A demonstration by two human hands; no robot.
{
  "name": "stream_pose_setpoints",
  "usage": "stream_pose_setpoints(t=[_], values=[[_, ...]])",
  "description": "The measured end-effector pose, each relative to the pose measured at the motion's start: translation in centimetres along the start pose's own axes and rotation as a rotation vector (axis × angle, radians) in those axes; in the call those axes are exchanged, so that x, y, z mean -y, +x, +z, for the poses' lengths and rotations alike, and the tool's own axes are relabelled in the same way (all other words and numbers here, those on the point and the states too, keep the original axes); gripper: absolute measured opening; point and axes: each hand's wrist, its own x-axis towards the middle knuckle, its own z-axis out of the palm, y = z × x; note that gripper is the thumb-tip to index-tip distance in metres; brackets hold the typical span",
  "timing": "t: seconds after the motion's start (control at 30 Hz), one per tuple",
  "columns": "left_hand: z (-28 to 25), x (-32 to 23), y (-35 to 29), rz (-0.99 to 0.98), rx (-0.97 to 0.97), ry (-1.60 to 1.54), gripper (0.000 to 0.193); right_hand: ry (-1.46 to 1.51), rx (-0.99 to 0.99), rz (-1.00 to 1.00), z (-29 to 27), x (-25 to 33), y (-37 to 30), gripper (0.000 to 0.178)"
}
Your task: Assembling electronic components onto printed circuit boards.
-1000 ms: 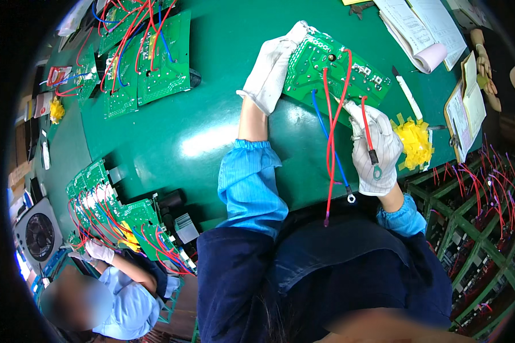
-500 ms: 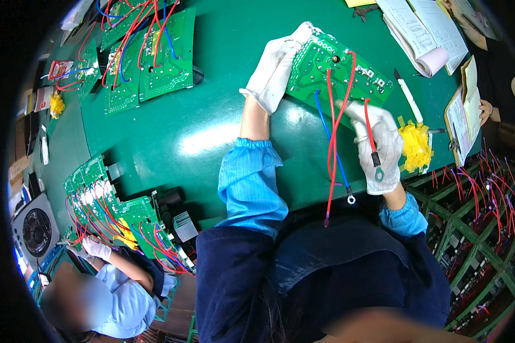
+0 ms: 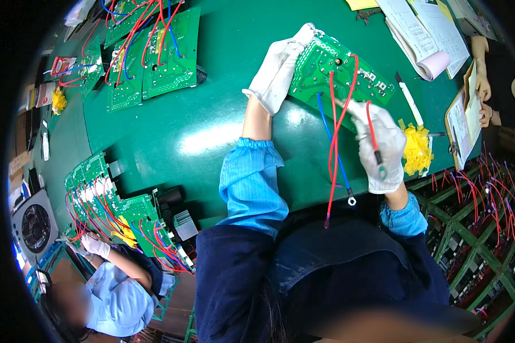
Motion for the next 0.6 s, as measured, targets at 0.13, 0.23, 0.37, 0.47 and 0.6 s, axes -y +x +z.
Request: stream_pose_setpoints(t=[0.13, 0.23, 0.37, 0.47, 0.6], values=[[0.6, -0.9, 0.4, -0.094, 0.150, -0.122, 0.042, 0.021, 0.138, 0.159, -1.9, 0.8, -0.7, 0.027], [0.6, -1.4, 0.3, -0.126, 0.139, -0.079, 0.056, -0.005, 0.179, 0.006, -3.2, 0.5, -1.2, 0.027], [0.5, -1.2, 0.5, -0.136, 0.137, -0.077, 0.057, 0.003, 0.155, 0.105, -4.6, 0.2, -1.0, 0.022], [0.0, 0.0, 0.6, -0.100, 0.133, -0.058, 0.055, -0.058, 0.135, 0.167, -7.6, -1.2, 0.1, 0.020], [1.1, -0.9, 0.7, -0.150, 0.124, -0.122, 0.053, -0.071, -0.025, 0.228, -10.1, -2.3, 3.4, 0.022]])
